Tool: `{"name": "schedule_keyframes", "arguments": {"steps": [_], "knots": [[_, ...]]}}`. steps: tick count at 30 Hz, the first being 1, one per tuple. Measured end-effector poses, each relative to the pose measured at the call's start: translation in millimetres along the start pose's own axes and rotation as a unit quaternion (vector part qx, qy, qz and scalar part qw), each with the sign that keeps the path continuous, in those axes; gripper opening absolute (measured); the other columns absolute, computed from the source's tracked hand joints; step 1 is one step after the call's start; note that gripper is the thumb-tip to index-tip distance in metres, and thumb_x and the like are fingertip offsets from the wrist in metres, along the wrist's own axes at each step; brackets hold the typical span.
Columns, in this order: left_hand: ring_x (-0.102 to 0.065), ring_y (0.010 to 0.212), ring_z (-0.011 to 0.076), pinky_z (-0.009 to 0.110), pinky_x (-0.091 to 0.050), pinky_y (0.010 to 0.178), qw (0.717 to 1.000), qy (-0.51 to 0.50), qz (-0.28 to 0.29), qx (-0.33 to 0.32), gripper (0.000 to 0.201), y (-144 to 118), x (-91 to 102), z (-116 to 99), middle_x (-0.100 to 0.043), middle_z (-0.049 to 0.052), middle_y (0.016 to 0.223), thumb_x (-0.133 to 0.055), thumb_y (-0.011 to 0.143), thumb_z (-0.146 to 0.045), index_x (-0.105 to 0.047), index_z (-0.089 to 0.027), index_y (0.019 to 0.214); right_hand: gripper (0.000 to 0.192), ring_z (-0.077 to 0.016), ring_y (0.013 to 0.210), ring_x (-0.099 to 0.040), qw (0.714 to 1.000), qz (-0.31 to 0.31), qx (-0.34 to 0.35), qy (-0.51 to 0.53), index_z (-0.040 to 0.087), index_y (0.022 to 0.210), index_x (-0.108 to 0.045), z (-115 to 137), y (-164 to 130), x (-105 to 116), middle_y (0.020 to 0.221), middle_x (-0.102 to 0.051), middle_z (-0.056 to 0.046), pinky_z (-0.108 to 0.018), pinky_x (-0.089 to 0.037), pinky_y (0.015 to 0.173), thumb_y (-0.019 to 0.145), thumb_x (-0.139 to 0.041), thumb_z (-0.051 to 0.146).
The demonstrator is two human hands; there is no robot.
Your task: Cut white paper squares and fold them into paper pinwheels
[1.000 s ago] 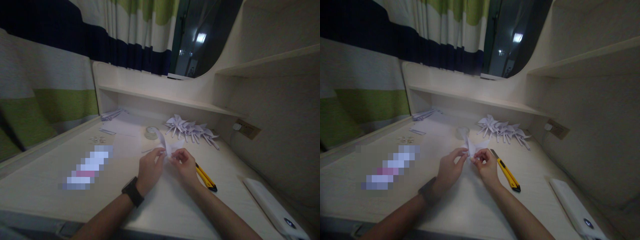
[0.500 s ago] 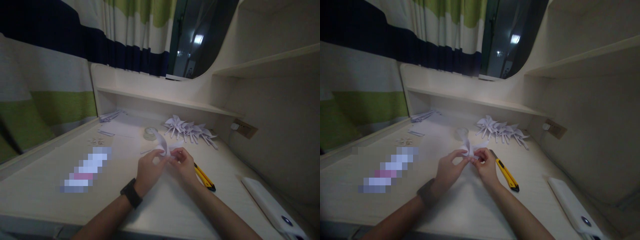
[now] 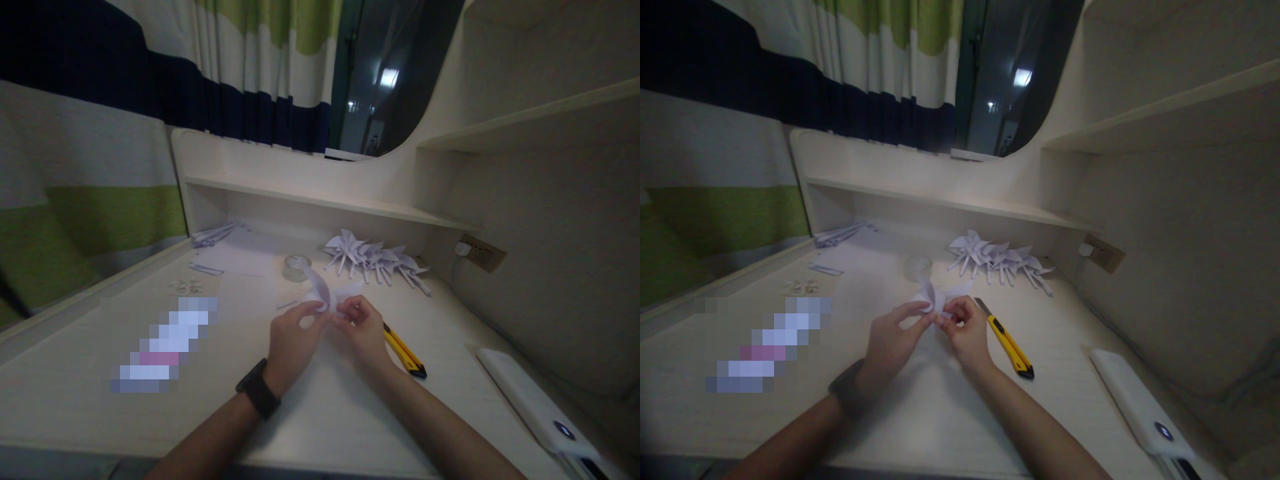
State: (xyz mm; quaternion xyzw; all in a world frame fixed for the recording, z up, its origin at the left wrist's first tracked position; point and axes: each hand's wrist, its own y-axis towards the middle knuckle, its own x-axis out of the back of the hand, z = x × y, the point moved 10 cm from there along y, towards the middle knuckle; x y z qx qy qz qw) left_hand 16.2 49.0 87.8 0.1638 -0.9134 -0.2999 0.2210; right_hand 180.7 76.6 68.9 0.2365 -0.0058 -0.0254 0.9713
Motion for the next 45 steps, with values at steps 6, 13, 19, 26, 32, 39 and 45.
{"name": "schedule_keyframes", "arguments": {"steps": [6, 13, 19, 26, 32, 39, 45], "knots": [[-0.070, 0.079, 0.0200, 0.029, -0.055, 0.073, 1.000, 0.002, 0.010, 0.012, 0.014, 0, -1.6, 3, -0.075, 0.000, 0.082, -0.072, 0.072, -0.026, -0.072, -0.024, 0.087, 0.028, -0.0110, 0.059, -0.050, 1.000, -0.006, -0.003, 0.012, 0.021, 0.077, -0.055, -7, -3, 0, 0.075, -0.058, 0.002, -0.024, -0.040, 0.055, 0.063, -0.079, 0.026], [-0.068, 0.089, 0.0209, 0.032, -0.052, 0.083, 1.000, -0.003, 0.022, -0.019, 0.023, -2, -3.8, -6, -0.074, 0.003, 0.094, -0.071, 0.075, -0.030, -0.069, -0.023, 0.096, 0.029, -0.0140, 0.065, -0.056, 1.000, -0.011, 0.013, 0.021, 0.021, 0.078, -0.055, -2, 2, 4, 0.074, -0.059, 0.001, -0.026, -0.043, 0.059, 0.062, -0.078, 0.024], [-0.068, 0.090, 0.0211, 0.033, -0.051, 0.084, 0.999, -0.029, 0.017, -0.016, 0.025, -3, -4.8, -4, -0.073, 0.003, 0.096, -0.069, 0.076, -0.036, -0.068, -0.023, 0.097, 0.027, -0.0133, 0.060, -0.053, 1.000, 0.008, 0.024, -0.014, 0.021, 0.078, -0.056, 8, 7, 4, 0.071, -0.060, 0.001, -0.025, -0.040, 0.055, 0.063, -0.077, 0.028], [-0.069, 0.088, 0.0211, 0.035, -0.053, 0.084, 0.998, -0.052, 0.024, 0.004, 0.021, -1, -5.6, 2, -0.074, 0.003, 0.093, -0.069, 0.076, -0.034, -0.071, -0.024, 0.095, 0.026, -0.0119, 0.057, -0.047, 0.999, 0.003, 0.021, -0.049, 0.020, 0.078, -0.057, 7, 8, 6, 0.071, -0.059, 0.001, -0.025, -0.037, 0.055, 0.063, -0.077, 0.027], [-0.069, 0.087, 0.0213, 0.035, -0.053, 0.083, 0.998, -0.058, 0.028, 0.029, 0.020, 1, -4.4, 4, -0.074, 0.003, 0.090, -0.069, 0.075, -0.033, -0.072, -0.024, 0.093, 0.025, -0.0117, 0.060, -0.046, 0.999, 0.021, 0.024, -0.038, 0.021, 0.079, -0.056, 7, 6, 3, 0.076, -0.058, 0.001, -0.024, -0.036, 0.056, 0.066, -0.075, 0.028], [-0.069, 0.085, 0.0210, 0.035, -0.054, 0.082, 0.992, -0.104, 0.039, 0.060, 0.021, 1, -9.3, 12, -0.074, 0.003, 0.089, -0.070, 0.074, -0.032, -0.072, -0.022, 0.092, 0.028, -0.0116, 0.059, -0.045, 0.999, 0.028, 0.022, -0.038, 0.021, 0.079, -0.055, 5, 9, 1, 0.074, -0.055, 0.002, -0.024, -0.036, 0.054, 0.064, -0.077, 0.032], [-0.069, 0.088, 0.0211, 0.036, -0.053, 0.086, 0.992, -0.106, 0.037, 0.056, 0.017, 1, -10.1, 15, -0.074, 0.004, 0.091, -0.065, 0.078, -0.029, -0.073, -0.022, 0.091, 0.026, -0.0128, 0.063, -0.048, 0.999, 0.012, 0.021, -0.042, 0.021, 0.080, -0.055, 7, 7, 2, 0.075, -0.057, 0.001, -0.025, -0.038, 0.057, 0.065, -0.075, 0.028]]}}
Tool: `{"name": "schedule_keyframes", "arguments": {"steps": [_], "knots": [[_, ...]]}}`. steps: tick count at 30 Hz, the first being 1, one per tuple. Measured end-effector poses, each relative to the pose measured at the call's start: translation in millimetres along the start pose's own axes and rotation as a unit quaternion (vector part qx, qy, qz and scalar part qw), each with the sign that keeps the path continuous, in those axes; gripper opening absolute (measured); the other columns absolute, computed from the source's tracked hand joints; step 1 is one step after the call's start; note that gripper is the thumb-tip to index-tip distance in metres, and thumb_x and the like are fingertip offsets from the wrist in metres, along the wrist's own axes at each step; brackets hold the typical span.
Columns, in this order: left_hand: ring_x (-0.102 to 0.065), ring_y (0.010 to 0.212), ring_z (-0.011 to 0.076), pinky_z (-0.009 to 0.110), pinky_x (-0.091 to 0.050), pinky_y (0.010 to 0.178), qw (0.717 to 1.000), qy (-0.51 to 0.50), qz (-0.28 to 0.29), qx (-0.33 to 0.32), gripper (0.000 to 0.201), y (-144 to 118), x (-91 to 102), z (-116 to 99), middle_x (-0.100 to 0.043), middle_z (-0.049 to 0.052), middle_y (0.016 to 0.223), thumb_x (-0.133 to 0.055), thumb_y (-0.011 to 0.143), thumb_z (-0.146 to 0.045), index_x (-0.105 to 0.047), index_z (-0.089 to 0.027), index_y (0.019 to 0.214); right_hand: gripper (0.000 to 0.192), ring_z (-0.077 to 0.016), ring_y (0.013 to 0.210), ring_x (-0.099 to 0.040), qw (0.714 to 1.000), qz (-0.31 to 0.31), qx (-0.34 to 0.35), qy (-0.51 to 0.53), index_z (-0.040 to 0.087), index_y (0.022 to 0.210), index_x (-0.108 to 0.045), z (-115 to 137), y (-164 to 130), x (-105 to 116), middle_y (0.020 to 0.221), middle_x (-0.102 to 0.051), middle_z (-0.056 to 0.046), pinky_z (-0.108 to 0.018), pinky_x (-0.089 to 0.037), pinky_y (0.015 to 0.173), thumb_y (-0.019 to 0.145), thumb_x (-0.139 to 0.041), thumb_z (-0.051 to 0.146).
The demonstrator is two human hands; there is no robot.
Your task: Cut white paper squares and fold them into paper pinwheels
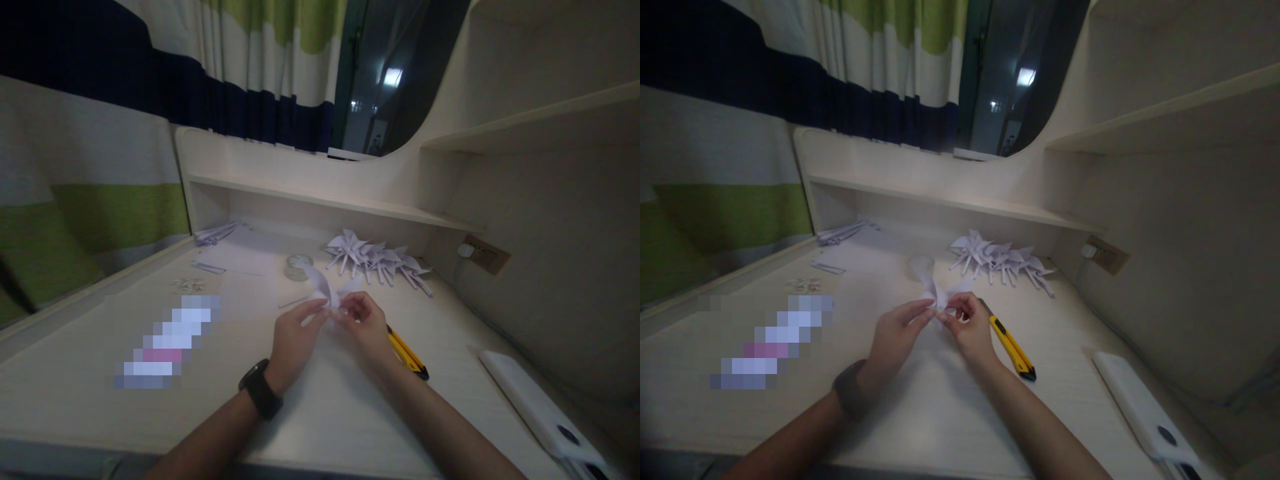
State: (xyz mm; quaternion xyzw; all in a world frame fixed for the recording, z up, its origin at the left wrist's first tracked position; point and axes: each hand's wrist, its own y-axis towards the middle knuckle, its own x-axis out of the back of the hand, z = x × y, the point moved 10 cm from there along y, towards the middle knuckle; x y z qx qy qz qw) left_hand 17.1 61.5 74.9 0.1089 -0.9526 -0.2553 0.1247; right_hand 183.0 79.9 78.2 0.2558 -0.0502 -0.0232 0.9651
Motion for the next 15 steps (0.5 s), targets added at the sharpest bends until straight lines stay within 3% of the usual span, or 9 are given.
{"name": "schedule_keyframes", "arguments": {"steps": [10, 15], "knots": [[-0.069, 0.085, 0.0193, 0.031, -0.054, 0.082, 0.999, -0.040, 0.003, 0.013, 0.016, 2.6, -0.9, 1.2, -0.075, 0.003, 0.088, -0.061, 0.082, -0.027, -0.074, -0.020, 0.087, 0.026, -0.0175, 0.072, -0.060, 0.999, 0.003, -0.033, -0.019, 0.021, 0.083, -0.053, -5.4, -1.1, -1.5, 0.080, -0.062, -0.001, -0.026, -0.040, 0.058, 0.066, -0.073, 0.025], [-0.070, 0.085, 0.0202, 0.033, -0.054, 0.082, 0.999, -0.037, 0.001, 0.012, 0.016, 2.1, -1.5, 2.8, -0.075, 0.004, 0.088, -0.062, 0.081, -0.028, -0.074, -0.020, 0.086, 0.024, -0.0173, 0.074, -0.061, 0.999, 0.007, -0.007, -0.035, 0.021, 0.082, -0.055, -0.2, -1.1, -2.4, 0.080, -0.063, -0.001, -0.026, -0.041, 0.060, 0.066, -0.073, 0.023]]}}
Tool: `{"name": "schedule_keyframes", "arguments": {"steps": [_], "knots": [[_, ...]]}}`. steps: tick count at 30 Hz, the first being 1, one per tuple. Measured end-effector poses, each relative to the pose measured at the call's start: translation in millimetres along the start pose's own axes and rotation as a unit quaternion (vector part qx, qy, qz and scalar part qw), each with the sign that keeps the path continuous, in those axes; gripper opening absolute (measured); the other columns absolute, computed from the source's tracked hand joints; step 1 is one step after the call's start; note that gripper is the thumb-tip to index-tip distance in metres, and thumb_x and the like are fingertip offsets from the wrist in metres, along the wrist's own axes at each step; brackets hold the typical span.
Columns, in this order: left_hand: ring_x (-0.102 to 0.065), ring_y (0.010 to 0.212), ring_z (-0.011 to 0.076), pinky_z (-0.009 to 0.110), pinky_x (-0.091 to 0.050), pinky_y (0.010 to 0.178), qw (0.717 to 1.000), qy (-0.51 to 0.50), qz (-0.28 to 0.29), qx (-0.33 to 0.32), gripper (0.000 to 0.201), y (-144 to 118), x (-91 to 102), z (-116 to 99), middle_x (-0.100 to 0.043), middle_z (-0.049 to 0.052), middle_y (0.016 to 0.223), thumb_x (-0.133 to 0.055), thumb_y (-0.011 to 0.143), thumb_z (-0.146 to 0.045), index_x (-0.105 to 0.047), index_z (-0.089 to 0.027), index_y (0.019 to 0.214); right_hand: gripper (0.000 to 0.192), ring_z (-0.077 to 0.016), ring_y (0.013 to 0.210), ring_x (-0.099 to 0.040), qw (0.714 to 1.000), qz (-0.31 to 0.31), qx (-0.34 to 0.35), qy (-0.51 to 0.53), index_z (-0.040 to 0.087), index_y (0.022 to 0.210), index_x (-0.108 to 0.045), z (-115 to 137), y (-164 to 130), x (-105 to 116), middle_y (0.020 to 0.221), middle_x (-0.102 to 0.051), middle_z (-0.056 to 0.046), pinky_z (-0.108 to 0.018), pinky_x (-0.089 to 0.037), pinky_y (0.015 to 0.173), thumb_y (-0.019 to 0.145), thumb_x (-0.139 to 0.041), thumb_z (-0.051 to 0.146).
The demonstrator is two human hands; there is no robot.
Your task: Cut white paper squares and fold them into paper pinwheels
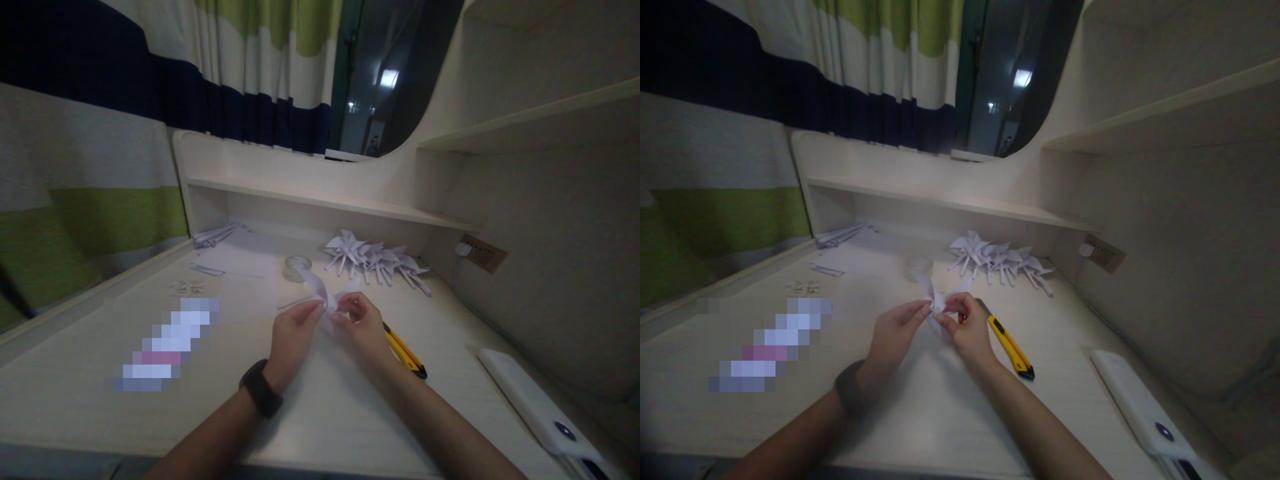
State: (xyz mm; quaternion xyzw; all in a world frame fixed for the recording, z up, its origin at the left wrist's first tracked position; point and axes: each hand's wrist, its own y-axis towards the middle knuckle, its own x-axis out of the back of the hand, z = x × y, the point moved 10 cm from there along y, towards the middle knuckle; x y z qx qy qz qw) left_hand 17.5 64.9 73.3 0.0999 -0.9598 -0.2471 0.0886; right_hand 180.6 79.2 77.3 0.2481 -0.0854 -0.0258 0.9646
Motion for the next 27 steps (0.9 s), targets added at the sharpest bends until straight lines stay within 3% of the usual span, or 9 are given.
{"name": "schedule_keyframes", "arguments": {"steps": [17, 27], "knots": [[-0.068, 0.091, 0.0204, 0.034, -0.051, 0.087, 0.999, 0.020, -0.009, 0.029, 0.018, -1, -2.1, 16, -0.074, 0.004, 0.093, -0.062, 0.080, -0.029, -0.073, -0.020, 0.090, 0.011, -0.0189, 0.070, -0.059, 0.995, -0.015, -0.036, -0.093, 0.018, 0.076, -0.069, -2, -4, 3, 0.075, -0.069, -0.004, -0.028, -0.043, 0.062, 0.069, -0.071, 0.027], [-0.068, 0.088, 0.0192, 0.032, -0.051, 0.085, 0.999, 0.029, -0.009, 0.026, 0.017, -1, 0.6, 14, -0.074, 0.004, 0.093, -0.062, 0.080, -0.027, -0.073, -0.019, 0.090, 0.017, -0.0151, 0.062, -0.055, 0.998, -0.018, -0.019, -0.060, 0.019, 0.079, -0.067, -10, -2, 2, 0.077, -0.068, -0.002, -0.025, -0.040, 0.056, 0.066, -0.073, 0.029]]}}
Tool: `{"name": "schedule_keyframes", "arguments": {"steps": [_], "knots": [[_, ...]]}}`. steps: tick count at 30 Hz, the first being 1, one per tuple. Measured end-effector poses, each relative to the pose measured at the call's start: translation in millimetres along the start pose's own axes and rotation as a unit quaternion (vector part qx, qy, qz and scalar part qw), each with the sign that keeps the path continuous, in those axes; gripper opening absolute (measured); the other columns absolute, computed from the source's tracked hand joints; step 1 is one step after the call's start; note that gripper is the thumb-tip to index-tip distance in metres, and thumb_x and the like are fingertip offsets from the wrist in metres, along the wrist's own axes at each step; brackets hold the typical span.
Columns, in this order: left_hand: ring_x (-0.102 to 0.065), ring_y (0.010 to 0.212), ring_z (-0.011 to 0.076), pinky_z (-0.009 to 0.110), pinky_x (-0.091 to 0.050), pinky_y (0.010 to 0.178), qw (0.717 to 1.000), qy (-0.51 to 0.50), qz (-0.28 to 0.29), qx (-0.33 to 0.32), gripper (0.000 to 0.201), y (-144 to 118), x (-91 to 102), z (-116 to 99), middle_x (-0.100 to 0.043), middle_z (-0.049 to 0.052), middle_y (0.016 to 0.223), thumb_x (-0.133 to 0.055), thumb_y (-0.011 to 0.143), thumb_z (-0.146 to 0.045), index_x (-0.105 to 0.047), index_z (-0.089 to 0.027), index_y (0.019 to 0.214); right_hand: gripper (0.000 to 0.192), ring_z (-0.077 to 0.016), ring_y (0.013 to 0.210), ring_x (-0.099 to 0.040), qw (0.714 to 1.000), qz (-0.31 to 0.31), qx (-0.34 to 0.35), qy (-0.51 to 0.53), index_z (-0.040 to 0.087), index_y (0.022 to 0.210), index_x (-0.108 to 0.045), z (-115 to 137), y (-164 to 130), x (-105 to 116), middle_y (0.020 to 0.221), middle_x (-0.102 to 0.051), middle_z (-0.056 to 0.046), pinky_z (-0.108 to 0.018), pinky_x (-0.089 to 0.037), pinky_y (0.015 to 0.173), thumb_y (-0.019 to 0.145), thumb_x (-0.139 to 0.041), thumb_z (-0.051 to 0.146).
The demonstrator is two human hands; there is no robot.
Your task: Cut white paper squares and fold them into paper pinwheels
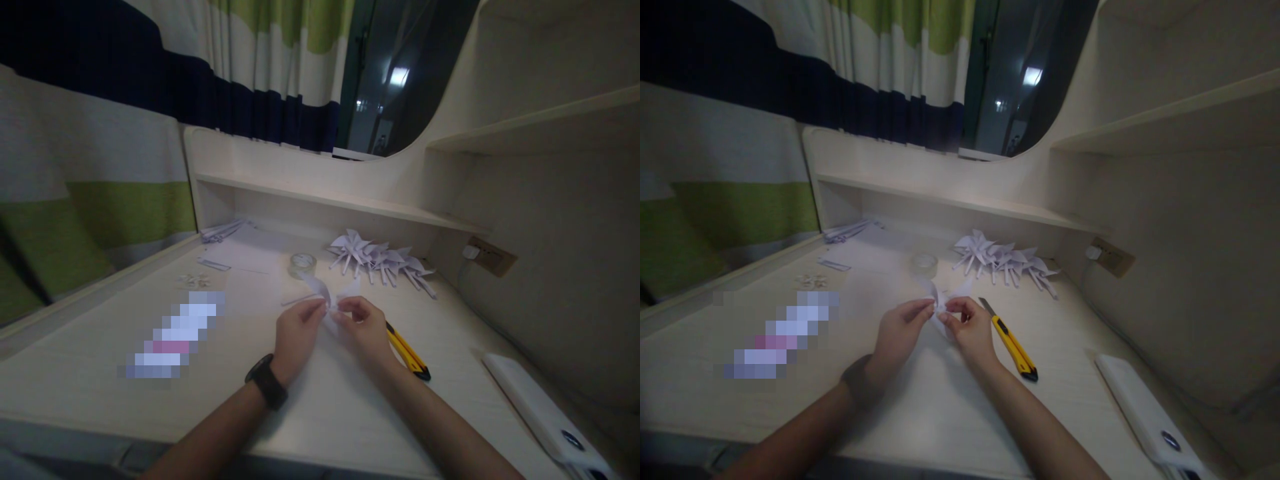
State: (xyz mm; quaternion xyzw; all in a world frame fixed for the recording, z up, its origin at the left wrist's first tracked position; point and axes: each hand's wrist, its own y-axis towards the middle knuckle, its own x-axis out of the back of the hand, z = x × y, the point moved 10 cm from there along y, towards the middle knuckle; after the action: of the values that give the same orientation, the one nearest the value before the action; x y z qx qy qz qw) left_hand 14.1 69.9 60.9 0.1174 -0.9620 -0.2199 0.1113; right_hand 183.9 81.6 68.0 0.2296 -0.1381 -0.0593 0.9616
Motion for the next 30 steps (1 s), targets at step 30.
{"name": "schedule_keyframes", "arguments": {"steps": [30], "knots": [[-0.068, 0.079, 0.0197, 0.030, -0.050, 0.073, 0.995, 0.102, 0.007, -0.013, 0.012, 3, 8.1, -9, -0.074, 0.002, 0.083, -0.056, 0.081, -0.023, -0.068, -0.022, 0.084, 0.013, -0.0164, 0.068, -0.054, 0.999, 0.042, 0.027, -0.016, 0.020, 0.079, -0.067, 5, 0, -4, 0.076, -0.066, -0.003, -0.028, -0.042, 0.064, 0.072, -0.069, 0.031]]}}
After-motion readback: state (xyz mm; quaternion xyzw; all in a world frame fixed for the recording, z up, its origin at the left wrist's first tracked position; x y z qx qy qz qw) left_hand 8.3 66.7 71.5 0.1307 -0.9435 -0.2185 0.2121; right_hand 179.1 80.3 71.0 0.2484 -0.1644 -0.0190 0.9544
